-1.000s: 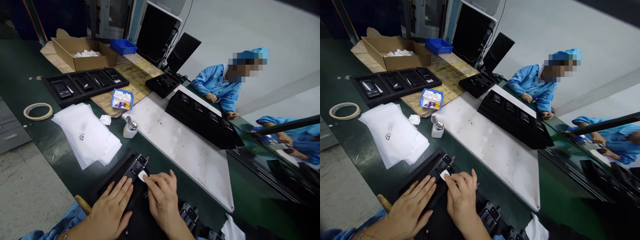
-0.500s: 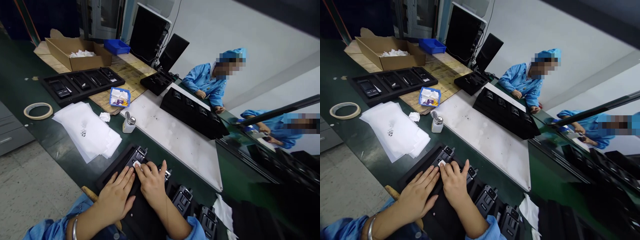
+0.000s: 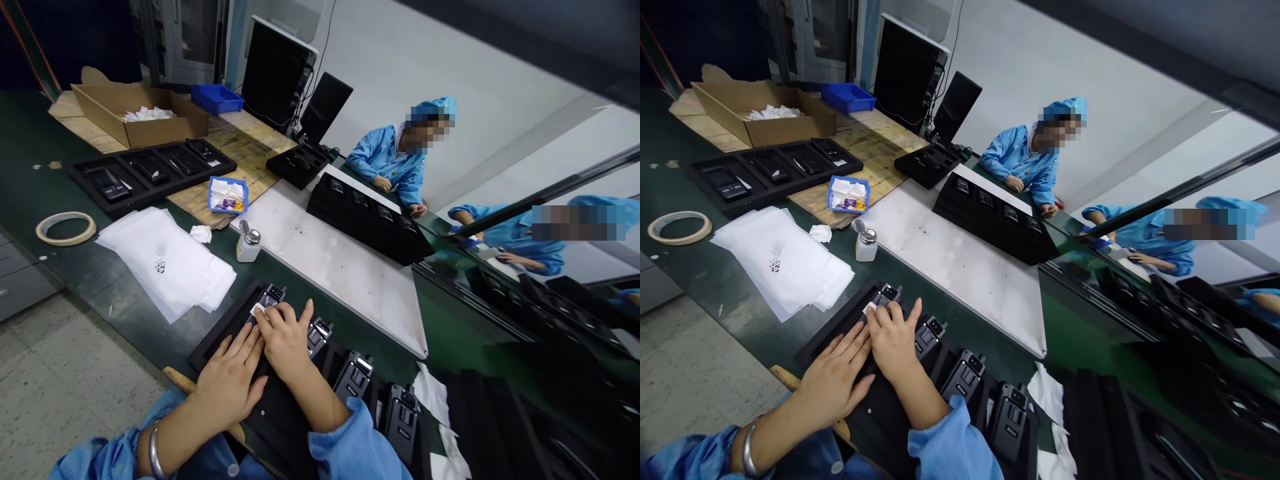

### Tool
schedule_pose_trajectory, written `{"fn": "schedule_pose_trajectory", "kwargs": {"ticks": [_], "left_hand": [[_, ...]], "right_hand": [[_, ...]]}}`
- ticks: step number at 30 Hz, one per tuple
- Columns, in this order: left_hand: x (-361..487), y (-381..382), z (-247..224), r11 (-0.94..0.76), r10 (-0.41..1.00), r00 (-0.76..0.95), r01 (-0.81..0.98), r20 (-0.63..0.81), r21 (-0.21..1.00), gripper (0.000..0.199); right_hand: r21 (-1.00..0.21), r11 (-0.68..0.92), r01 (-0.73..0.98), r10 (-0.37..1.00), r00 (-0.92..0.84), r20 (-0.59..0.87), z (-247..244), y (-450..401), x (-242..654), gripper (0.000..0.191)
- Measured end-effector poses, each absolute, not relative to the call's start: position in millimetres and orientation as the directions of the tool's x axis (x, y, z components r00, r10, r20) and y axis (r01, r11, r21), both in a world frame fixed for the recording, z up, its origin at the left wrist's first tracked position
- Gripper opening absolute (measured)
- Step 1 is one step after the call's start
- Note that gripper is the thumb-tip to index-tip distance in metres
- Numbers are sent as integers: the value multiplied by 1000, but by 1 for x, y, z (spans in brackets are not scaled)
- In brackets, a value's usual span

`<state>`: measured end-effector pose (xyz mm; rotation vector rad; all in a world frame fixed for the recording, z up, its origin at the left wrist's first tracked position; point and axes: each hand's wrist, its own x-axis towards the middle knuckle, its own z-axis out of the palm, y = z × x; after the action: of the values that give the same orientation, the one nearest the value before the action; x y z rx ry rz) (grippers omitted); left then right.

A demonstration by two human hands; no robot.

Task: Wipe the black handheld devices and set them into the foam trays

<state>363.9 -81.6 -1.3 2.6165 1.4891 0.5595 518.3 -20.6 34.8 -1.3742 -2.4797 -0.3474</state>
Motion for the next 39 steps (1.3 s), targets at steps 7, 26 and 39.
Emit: {"fn": "schedule_pose_trajectory", "kwargs": {"ticks": [7,26,39], "left_hand": [[362,-81,0,-536,831,464,814,305,222,55],[412,-102,1,-712,702,671,651,239,263,60],[411,-103,1,-721,692,668,655,272,227,57]], "right_hand": [[52,430,901,820,-414,396,41,-57,566,34],[74,288,955,857,-292,424,22,-84,601,31],[8,149,989,870,-135,474,35,-134,639,38]]}}
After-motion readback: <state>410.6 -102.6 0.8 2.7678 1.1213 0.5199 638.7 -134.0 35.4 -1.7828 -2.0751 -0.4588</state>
